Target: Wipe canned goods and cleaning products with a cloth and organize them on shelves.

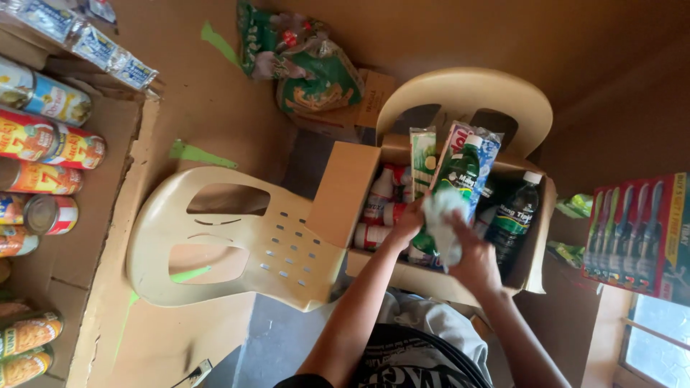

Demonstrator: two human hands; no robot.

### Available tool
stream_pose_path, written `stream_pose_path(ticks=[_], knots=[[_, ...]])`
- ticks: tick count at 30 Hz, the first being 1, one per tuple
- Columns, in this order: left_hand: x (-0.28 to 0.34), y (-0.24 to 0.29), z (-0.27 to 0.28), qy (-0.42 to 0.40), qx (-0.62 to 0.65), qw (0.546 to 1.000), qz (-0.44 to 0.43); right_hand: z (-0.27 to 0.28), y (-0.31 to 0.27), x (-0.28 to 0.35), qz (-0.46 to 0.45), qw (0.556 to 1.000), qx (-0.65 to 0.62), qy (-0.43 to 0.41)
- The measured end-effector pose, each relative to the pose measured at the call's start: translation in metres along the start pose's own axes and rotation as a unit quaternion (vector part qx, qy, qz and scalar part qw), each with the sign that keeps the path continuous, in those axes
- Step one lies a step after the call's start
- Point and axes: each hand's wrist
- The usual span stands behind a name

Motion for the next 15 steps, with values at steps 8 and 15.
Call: stream_pose_path(ticks=[8,15], knots=[[0.001,0.012,-0.008,0.068,-0.076,0.995,0.018,0.027,0.101,0.044,-0.179,0.969,0.093,-0.141],[0.015,0.034,-0.017,0.073,-0.095,0.992,0.036,0.075,0.019,-0.031,-0.156,0.982,-0.075,-0.072]])
Point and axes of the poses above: each hand's wrist, its own x-axis away from the middle knuckle, its own z-axis out of the back of the hand, y = z × x, and after that the axes turned 5 degrees about z, right-handed
